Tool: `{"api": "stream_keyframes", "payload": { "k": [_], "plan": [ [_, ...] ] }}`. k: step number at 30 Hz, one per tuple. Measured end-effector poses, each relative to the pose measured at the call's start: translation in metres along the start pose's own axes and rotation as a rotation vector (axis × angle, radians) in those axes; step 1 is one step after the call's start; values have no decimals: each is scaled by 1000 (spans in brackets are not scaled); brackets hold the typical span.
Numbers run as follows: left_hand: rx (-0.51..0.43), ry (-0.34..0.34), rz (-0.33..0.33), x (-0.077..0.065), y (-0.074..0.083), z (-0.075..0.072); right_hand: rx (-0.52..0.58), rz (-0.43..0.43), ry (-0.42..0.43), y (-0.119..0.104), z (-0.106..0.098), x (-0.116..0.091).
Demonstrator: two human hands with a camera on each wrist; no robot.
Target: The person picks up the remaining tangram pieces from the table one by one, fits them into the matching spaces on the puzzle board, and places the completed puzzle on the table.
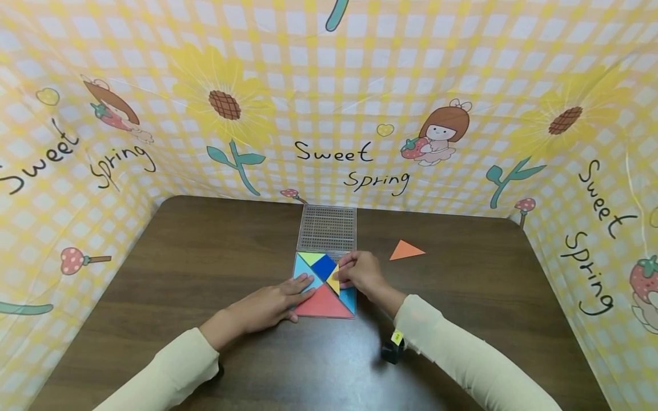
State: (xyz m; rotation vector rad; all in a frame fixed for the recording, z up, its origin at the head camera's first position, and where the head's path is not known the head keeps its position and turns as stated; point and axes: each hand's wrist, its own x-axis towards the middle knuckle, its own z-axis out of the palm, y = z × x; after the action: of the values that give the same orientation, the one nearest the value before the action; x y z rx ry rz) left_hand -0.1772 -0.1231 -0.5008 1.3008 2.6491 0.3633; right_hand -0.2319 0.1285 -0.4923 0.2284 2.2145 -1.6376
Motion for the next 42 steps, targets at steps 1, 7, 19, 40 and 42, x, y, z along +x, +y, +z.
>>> {"api": "stream_keyframes", "payload": {
  "k": [1, 7, 19, 40, 42],
  "plan": [
    [-2, -2, -2, 0, 0, 0, -6, -10, 3, 1, 1, 0],
    [-4, -4, -14, 0, -1, -1, -56, -68, 3, 0, 3, 0],
    [1, 14, 1, 1, -2, 0, -403, -247, 90, -1, 4, -7],
    [0, 14, 7, 2, -1, 2, -631, -274, 141, -2, 13, -4],
    [6, 11, 4, 2, -1, 2, -642, -276, 134, -2, 13, -3]
  ]
}}
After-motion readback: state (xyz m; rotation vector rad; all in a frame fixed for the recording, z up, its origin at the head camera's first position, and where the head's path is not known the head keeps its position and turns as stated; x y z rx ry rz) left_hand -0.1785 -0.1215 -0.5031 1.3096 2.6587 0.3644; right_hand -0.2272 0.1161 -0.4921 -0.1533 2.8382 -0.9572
